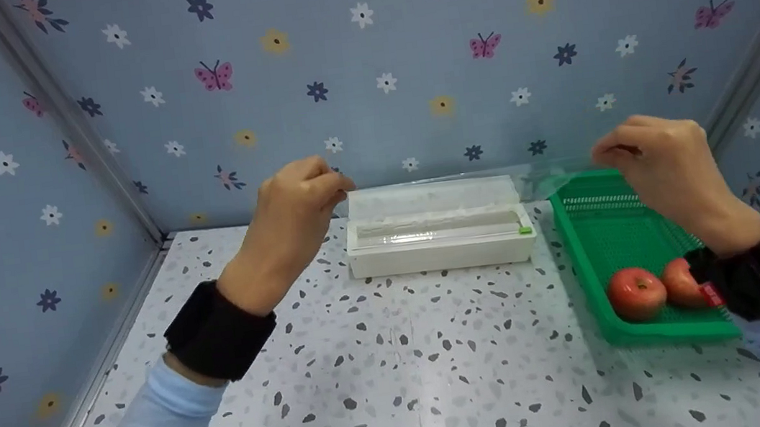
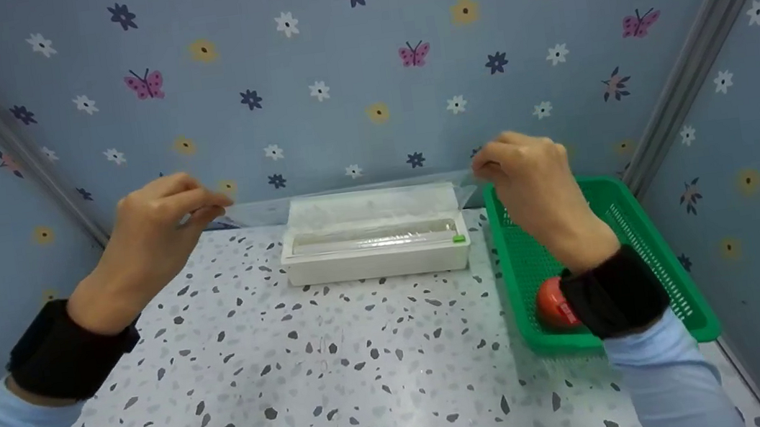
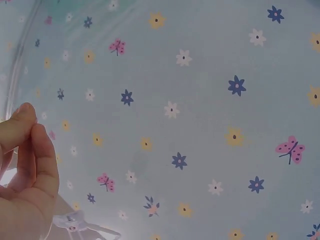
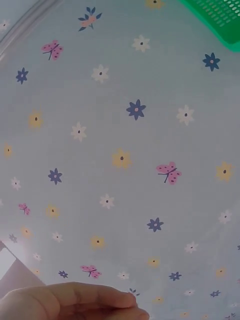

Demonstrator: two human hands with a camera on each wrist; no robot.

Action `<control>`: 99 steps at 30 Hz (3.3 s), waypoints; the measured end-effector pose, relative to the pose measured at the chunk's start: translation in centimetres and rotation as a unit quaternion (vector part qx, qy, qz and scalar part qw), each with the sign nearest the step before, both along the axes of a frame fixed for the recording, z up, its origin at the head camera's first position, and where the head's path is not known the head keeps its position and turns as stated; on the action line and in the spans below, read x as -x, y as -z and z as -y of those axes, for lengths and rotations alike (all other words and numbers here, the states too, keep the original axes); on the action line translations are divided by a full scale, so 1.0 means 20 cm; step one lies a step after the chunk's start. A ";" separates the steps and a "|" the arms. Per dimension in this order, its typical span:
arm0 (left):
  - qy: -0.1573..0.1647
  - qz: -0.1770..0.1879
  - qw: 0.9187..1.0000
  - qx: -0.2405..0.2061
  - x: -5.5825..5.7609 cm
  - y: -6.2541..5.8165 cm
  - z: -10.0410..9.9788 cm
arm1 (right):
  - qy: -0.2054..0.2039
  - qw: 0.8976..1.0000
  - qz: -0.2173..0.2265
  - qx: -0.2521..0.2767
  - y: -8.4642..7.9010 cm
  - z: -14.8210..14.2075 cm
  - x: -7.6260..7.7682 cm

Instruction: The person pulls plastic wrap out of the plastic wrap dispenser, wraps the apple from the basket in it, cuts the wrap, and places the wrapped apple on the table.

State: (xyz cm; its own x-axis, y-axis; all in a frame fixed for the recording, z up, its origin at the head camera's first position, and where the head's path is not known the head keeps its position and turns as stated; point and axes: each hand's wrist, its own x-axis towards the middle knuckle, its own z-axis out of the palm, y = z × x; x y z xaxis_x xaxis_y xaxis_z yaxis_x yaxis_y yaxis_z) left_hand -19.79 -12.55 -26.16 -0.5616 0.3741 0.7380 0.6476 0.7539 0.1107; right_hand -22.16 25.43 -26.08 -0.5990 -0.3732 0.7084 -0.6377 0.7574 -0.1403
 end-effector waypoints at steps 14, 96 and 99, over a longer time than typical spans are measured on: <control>0.049 0.012 0.993 0.102 -0.33 0.28 0.00 | -0.175 0.983 0.045 -0.019 0.28 -0.13 -0.22; 0.025 0.481 0.723 0.496 -0.33 1.09 -0.23 | -0.019 0.753 0.534 -0.383 1.14 0.24 -0.35; 0.004 0.510 0.703 0.496 -0.34 1.08 -0.24 | -0.011 0.744 0.546 -0.385 1.15 0.24 -0.36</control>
